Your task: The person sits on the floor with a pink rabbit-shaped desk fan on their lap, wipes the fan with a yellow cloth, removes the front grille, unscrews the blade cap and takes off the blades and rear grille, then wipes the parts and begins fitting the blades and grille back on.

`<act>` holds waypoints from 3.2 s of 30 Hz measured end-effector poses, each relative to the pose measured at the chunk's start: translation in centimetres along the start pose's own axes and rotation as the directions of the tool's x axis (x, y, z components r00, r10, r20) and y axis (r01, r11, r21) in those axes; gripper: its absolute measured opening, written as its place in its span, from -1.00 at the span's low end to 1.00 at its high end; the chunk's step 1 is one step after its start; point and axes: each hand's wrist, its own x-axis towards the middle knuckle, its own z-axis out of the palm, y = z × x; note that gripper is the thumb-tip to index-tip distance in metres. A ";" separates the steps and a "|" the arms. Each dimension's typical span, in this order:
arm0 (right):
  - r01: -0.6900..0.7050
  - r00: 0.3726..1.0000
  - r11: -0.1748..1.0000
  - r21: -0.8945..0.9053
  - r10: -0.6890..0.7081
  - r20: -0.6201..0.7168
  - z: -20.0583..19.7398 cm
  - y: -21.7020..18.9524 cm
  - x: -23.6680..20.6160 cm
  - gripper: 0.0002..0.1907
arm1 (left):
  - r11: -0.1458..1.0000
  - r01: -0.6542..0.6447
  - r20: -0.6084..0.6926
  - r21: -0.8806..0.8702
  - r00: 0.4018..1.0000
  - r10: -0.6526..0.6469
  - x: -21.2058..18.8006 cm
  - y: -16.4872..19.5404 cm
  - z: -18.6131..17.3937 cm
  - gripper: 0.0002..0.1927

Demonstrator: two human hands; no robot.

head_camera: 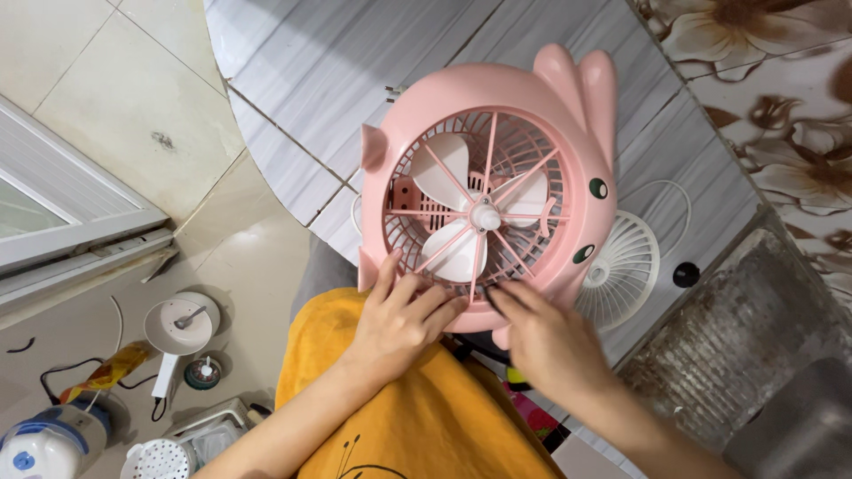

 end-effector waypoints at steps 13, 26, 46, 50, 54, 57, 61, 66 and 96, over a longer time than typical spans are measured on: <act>0.009 1.000 0.978 -0.209 -0.006 0.012 -1.5 1.0 -1.3 -0.47 | 0.999 -0.032 0.010 0.015 0.999 0.032 -0.6 0.5 -0.4 -0.69; 0.088 0.996 0.986 0.139 -0.089 0.001 0.5 1.6 -2.8 -0.42 | 0.991 -0.129 0.083 0.036 0.989 0.126 -0.4 0.0 -1.7 -0.78; 0.099 0.993 0.991 0.090 -0.092 -0.074 -0.7 -0.1 -0.1 -0.72 | 0.972 0.032 0.192 -0.235 0.981 0.014 -0.7 2.8 -5.8 -0.39; 0.028 0.986 0.997 -0.077 -0.015 0.164 -0.5 -1.2 1.8 -0.77 | 0.988 0.095 0.073 -0.120 0.994 -0.086 -1.0 3.6 -2.6 -0.51; 0.084 0.979 0.995 -0.047 -0.074 0.192 -1.0 -1.4 3.2 -0.75 | 0.990 0.105 0.040 -0.088 0.994 -0.102 -1.7 3.2 -1.2 -0.62; 0.086 0.955 0.996 -0.011 -0.079 0.287 -1.8 -1.5 4.0 -0.76 | 0.990 0.100 0.027 -0.104 0.995 -0.098 -1.9 2.9 -0.8 -0.63; -0.136 0.898 0.986 -0.100 0.165 0.409 -2.0 -2.2 4.5 -0.75 | 0.988 0.106 0.020 -0.109 0.994 -0.105 -1.9 2.8 -0.5 -0.65; -0.069 0.959 0.978 -0.199 0.120 0.257 -2.4 -2.9 3.5 -0.75 | 0.986 0.113 -0.004 -0.126 0.993 -0.115 -1.6 2.7 -0.6 -0.66; 0.134 0.965 0.949 -0.284 -0.191 -0.181 -0.2 -1.8 0.2 -0.72 | 0.989 0.076 -0.054 -0.124 0.995 -0.084 0.2 2.1 0.4 -0.67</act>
